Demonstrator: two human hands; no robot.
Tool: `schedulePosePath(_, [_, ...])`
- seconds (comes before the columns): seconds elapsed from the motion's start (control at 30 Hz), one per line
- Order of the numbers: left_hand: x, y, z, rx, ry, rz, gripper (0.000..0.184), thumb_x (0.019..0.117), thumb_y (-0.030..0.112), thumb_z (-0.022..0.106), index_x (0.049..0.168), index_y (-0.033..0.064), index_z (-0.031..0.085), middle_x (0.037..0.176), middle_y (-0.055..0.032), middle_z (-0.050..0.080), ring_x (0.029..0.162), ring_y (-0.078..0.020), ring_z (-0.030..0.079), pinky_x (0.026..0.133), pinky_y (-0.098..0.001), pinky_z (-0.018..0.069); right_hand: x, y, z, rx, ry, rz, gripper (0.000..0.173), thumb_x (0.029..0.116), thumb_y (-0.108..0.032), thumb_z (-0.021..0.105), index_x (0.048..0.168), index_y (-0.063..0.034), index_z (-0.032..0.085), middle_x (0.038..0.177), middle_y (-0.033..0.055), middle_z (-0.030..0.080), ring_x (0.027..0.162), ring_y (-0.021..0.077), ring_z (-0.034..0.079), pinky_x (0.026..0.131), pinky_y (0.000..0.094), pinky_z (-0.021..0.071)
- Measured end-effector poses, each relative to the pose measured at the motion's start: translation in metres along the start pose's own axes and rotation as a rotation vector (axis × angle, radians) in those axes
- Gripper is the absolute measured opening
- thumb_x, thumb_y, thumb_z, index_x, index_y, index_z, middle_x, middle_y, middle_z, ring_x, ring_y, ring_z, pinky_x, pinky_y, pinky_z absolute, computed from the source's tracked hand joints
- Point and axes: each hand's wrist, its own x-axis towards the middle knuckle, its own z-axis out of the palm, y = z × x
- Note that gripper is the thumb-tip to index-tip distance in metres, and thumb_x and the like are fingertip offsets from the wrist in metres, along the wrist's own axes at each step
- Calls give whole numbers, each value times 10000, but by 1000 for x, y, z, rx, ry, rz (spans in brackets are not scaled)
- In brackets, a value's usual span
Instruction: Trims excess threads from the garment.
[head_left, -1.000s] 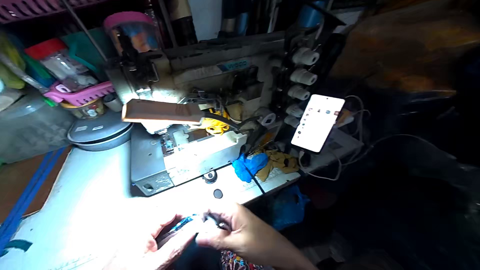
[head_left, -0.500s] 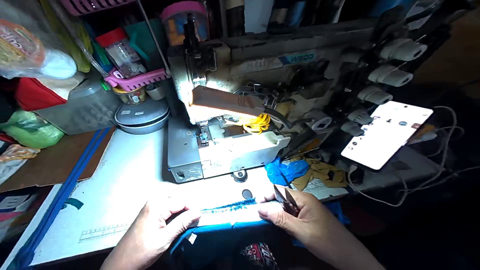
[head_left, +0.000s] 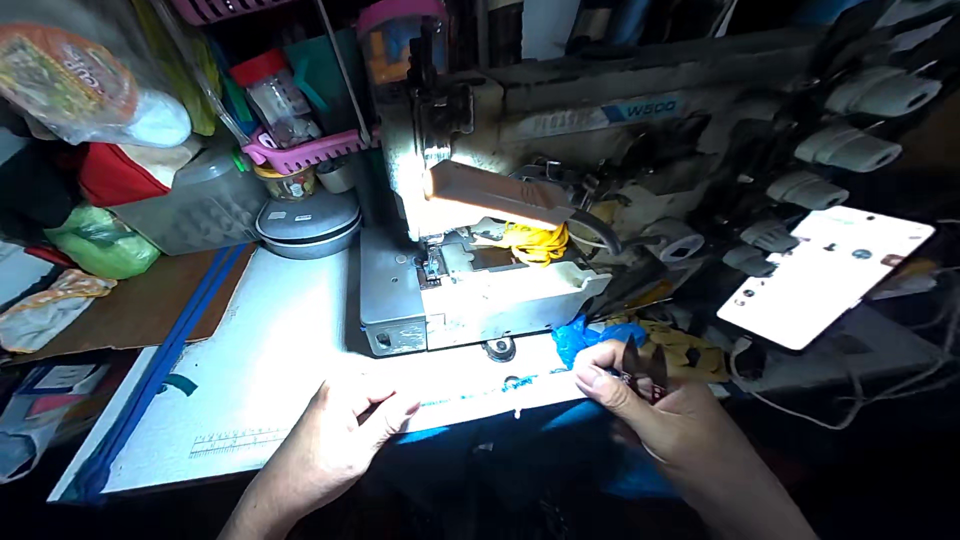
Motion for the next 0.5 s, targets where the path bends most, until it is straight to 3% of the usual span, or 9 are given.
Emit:
schedulePosePath(0.17, [5, 0, -4, 2, -95, 9, 150, 966, 243, 655, 924, 116, 723, 828, 86, 662, 740, 61, 596, 648, -105, 501, 3, 2, 1, 27, 19, 1, 49, 901, -287, 729, 928, -263, 696, 727, -147, 629, 497, -66, 513, 417, 102, 421])
schedulePosePath(0.27, [4, 1, -1, 23, -77, 97, 124, 960, 205, 665, 967, 95, 720, 871, 64, 687, 787, 47, 617, 686, -119, 523, 2, 10, 0, 1, -116, -135, 110, 941, -327, 712, 1016, -248, 708, 861, -145, 673, 638, -82, 561, 530, 80, 454])
schedulePosePath(0.37, [4, 0, 3, 29, -58, 153, 128, 969, 205, 668, 973, 89, 721, 925, 41, 705, 852, 20, 643, 731, -138, 544, 2, 10, 6, -65, -199, -187, 184, 922, -299, 720, 1077, -201, 703, 914, -121, 670, 704, -90, 568, 594, 70, 474])
schedulePosePath(0.43, [4, -1, 6, 20, -59, 156, 137, 978, 216, 669, 983, 93, 727, 946, 42, 707, 885, 21, 640, 766, -142, 539, 2, 10, 11, -194, -225, -246, 284, 917, -342, 716, 1163, -200, 718, 1015, -88, 663, 736, -91, 545, 614, 76, 460])
schedulePosePath(0.5, [2, 2, 13, -21, -89, 119, 148, 981, 216, 661, 1003, 90, 736, 943, 46, 712, 869, 39, 636, 766, -136, 533, -2, 7, 19, -290, -302, -321, 389, 953, -409, 683, 1279, -197, 711, 1180, -16, 683, 836, -42, 587, 691, 144, 503])
